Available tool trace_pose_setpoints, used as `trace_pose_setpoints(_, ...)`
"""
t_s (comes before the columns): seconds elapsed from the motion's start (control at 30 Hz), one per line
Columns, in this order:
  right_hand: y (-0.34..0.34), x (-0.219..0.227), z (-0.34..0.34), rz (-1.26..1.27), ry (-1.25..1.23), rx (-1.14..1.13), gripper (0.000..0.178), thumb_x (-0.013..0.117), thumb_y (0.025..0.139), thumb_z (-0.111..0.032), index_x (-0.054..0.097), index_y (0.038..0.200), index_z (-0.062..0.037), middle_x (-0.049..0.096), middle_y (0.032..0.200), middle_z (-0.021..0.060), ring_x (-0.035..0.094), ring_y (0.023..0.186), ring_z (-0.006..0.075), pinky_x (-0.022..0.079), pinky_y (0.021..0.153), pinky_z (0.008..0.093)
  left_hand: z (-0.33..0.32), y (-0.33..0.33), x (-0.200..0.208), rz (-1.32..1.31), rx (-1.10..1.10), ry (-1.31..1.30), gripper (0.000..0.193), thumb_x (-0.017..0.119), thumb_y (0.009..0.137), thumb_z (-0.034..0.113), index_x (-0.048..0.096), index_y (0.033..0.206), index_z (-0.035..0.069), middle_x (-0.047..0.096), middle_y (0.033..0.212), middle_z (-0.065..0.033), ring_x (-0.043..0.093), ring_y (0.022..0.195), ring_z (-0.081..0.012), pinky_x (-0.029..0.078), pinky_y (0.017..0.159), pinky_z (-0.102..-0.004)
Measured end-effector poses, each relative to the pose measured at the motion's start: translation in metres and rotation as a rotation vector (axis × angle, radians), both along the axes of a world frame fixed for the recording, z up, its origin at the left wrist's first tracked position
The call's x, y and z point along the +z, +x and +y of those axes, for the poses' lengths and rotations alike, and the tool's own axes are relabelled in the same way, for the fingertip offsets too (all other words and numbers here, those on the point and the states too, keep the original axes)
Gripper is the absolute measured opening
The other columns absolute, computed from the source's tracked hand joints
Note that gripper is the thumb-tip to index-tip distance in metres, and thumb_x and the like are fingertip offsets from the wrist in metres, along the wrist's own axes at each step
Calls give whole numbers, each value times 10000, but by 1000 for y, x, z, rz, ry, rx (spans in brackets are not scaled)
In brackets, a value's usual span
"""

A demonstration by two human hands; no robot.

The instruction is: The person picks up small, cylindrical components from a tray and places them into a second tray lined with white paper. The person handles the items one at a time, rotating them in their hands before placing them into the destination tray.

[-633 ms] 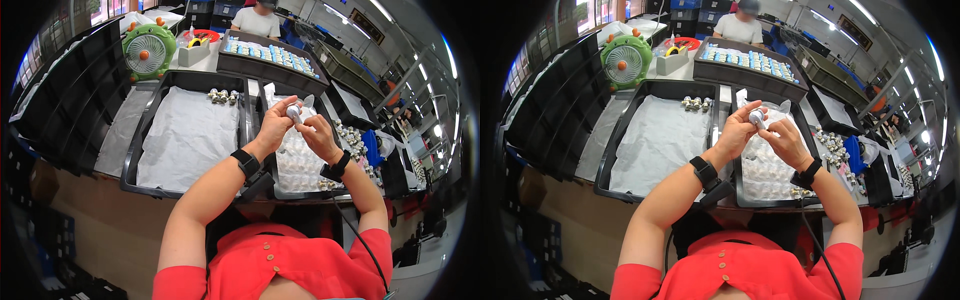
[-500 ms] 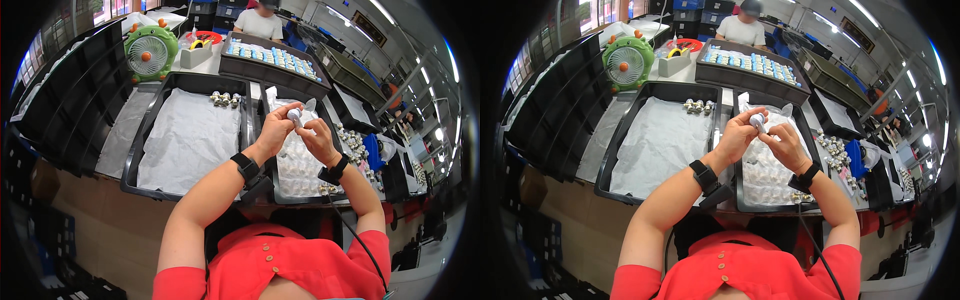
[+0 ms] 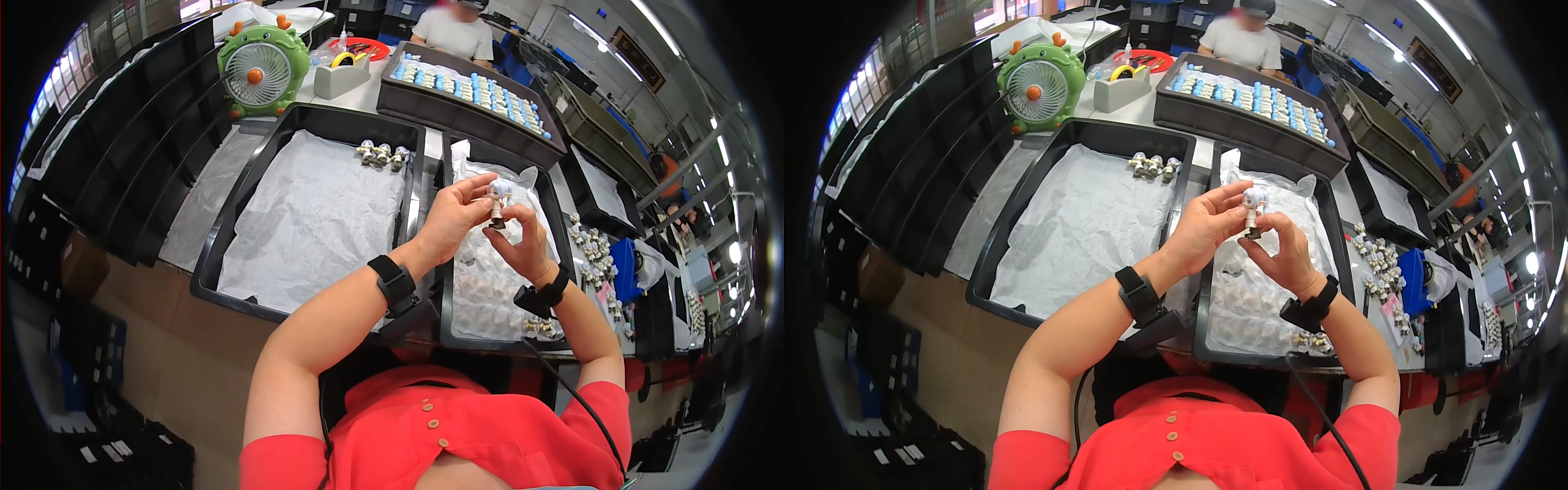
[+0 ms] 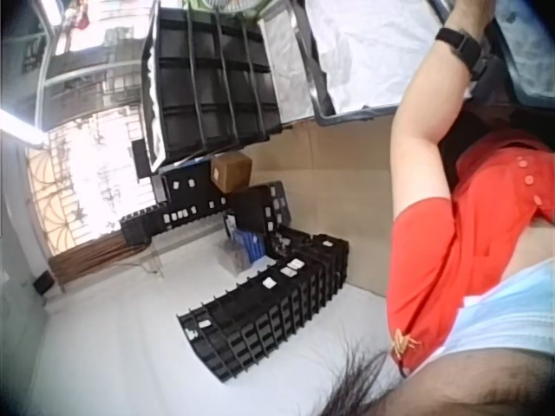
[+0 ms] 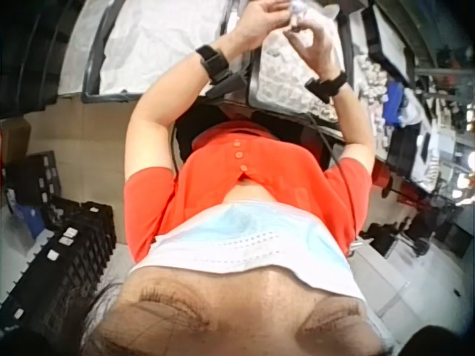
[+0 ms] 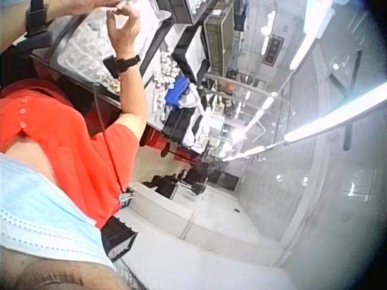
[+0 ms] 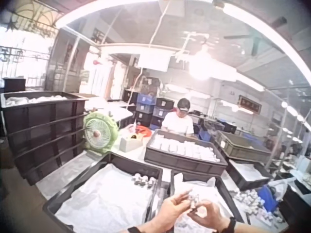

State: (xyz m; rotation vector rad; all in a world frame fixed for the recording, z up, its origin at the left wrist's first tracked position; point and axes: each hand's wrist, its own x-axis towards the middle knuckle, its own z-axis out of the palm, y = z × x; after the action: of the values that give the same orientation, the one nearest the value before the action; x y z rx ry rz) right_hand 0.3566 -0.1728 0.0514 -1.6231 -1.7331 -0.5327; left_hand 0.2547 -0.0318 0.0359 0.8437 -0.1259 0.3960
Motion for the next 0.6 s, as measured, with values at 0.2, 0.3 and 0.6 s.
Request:
trace_pose_setpoints(0.2, 8, -14, -2, 514, -46, 141, 487, 689, 802, -90, 394, 1186, -43, 581, 937, 89, 578, 819, 149, 475, 750, 299, 0, 0, -4, 90, 35, 32, 409, 579, 896, 62, 489, 1295, 45, 568, 1081, -37, 563, 958, -86, 474, 863, -235)
trace_pose_setpoints(0.3, 10, -12, -7, 950, -148, 265, 435, 522, 926, -181, 353, 1300, -37, 569, 952, 50, 552, 828, 101, 465, 785, 281, -1, -2, -5, 106, 48, 69, 417, 595, 888, 60, 490, 1292, 39, 560, 1076, -41, 564, 959, -86, 477, 850, -226)
trace_pose_setpoints(0.6, 15, -20, -6, 1167, -227, 282, 347, 434, 975, -204, 476, 1261, -12, 572, 1128, 63, 553, 966, 108, 468, 799, 266, -6, -7, -5, 220, 49, 236, 439, 666, 850, 110, 510, 1248, 8, 579, 1064, -56, 579, 958, -111, 470, 844, -248)
